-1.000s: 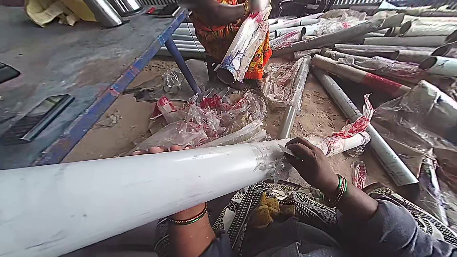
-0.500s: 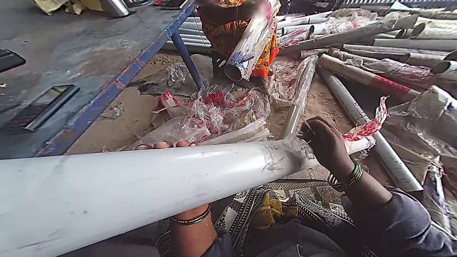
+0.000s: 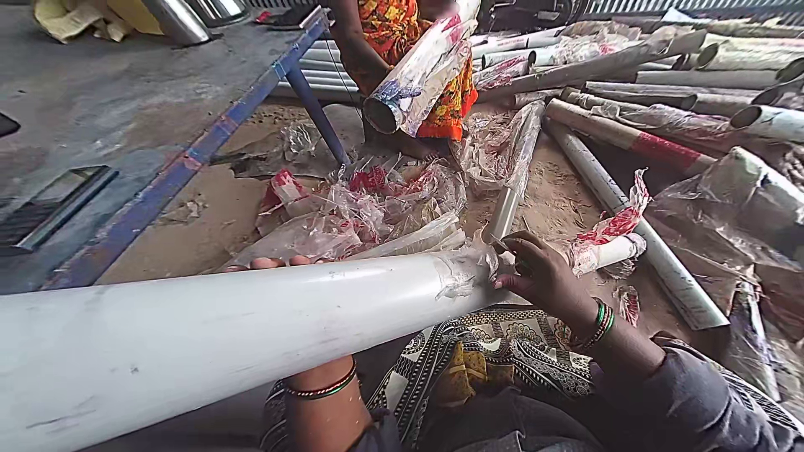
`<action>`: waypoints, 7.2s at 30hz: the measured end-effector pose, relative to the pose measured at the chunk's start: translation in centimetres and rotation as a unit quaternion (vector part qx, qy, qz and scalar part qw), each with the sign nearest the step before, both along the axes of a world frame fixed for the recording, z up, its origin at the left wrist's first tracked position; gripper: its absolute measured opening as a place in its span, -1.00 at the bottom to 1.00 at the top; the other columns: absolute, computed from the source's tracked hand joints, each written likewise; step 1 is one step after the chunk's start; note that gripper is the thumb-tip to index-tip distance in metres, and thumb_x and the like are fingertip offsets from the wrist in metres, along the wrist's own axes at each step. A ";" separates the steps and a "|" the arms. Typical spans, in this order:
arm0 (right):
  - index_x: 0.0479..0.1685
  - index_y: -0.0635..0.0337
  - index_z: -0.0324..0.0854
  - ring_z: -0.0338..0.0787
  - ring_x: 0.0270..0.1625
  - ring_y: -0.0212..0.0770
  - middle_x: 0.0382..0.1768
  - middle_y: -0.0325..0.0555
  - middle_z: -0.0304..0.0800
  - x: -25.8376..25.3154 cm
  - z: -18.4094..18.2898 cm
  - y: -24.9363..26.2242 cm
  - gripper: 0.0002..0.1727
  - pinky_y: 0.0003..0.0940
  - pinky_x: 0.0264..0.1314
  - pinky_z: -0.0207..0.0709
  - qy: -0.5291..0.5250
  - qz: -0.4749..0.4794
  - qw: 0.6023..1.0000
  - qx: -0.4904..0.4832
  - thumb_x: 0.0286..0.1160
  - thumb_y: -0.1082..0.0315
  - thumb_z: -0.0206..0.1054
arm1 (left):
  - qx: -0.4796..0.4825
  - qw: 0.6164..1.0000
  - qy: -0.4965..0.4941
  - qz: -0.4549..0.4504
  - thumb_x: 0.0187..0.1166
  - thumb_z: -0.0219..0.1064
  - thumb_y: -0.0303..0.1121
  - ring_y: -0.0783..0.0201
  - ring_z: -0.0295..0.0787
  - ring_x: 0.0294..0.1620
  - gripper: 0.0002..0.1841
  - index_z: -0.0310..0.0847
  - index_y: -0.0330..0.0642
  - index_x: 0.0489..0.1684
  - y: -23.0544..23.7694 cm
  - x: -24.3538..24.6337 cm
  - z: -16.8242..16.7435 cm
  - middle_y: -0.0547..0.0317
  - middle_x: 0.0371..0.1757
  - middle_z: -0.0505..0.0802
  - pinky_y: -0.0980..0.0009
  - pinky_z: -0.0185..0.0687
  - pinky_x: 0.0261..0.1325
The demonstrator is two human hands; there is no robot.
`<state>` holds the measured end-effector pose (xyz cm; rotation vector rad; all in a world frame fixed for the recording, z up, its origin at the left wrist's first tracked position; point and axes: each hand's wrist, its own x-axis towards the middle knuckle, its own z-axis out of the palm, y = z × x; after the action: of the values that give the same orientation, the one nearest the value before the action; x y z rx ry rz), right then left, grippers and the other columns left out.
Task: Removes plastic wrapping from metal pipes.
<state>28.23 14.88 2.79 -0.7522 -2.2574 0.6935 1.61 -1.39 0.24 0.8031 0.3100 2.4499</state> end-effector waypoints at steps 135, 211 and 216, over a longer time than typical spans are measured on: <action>-0.24 0.32 0.74 0.75 -0.17 -0.34 -0.14 0.08 0.80 -5.4 0.0 -2.0 -0.70 -0.60 -0.14 0.57 0.045 0.061 0.988 0.135 0.43 0.19 0.47 | 0.044 0.995 -0.061 0.069 0.27 0.32 0.45 0.00 0.61 0.51 -0.04 0.40 -0.20 0.49 1.7 -1.4 -0.5 -0.14 0.48 0.64 0.18 0.65 0.40; -0.24 0.26 0.77 0.71 -0.36 -0.22 -0.19 -0.01 0.82 -6.5 2.9 -2.9 -0.72 -0.22 -0.31 0.55 -0.037 -0.007 0.997 0.067 0.46 0.17 0.41 | 0.039 0.997 -0.037 -0.047 0.69 0.17 -0.12 0.16 0.62 0.53 -0.56 0.55 0.04 0.51 0.3 -0.2 -0.1 0.16 0.50 0.70 0.18 0.51 0.57; -0.30 0.29 0.74 0.71 -0.37 -0.21 -0.27 -0.01 0.81 -6.5 2.0 -2.6 -0.75 -0.25 -0.32 0.53 -0.003 -0.023 0.996 0.091 0.51 0.25 0.31 | 0.018 0.999 -0.030 -0.038 0.63 0.26 -0.11 0.16 0.61 0.53 -0.52 0.52 0.09 0.54 0.4 -0.2 -0.5 0.18 0.52 0.68 0.19 0.53 0.56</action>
<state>21.74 12.28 4.80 -0.7154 -2.2644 0.4555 1.45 -1.04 -0.27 0.7404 0.2103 2.4096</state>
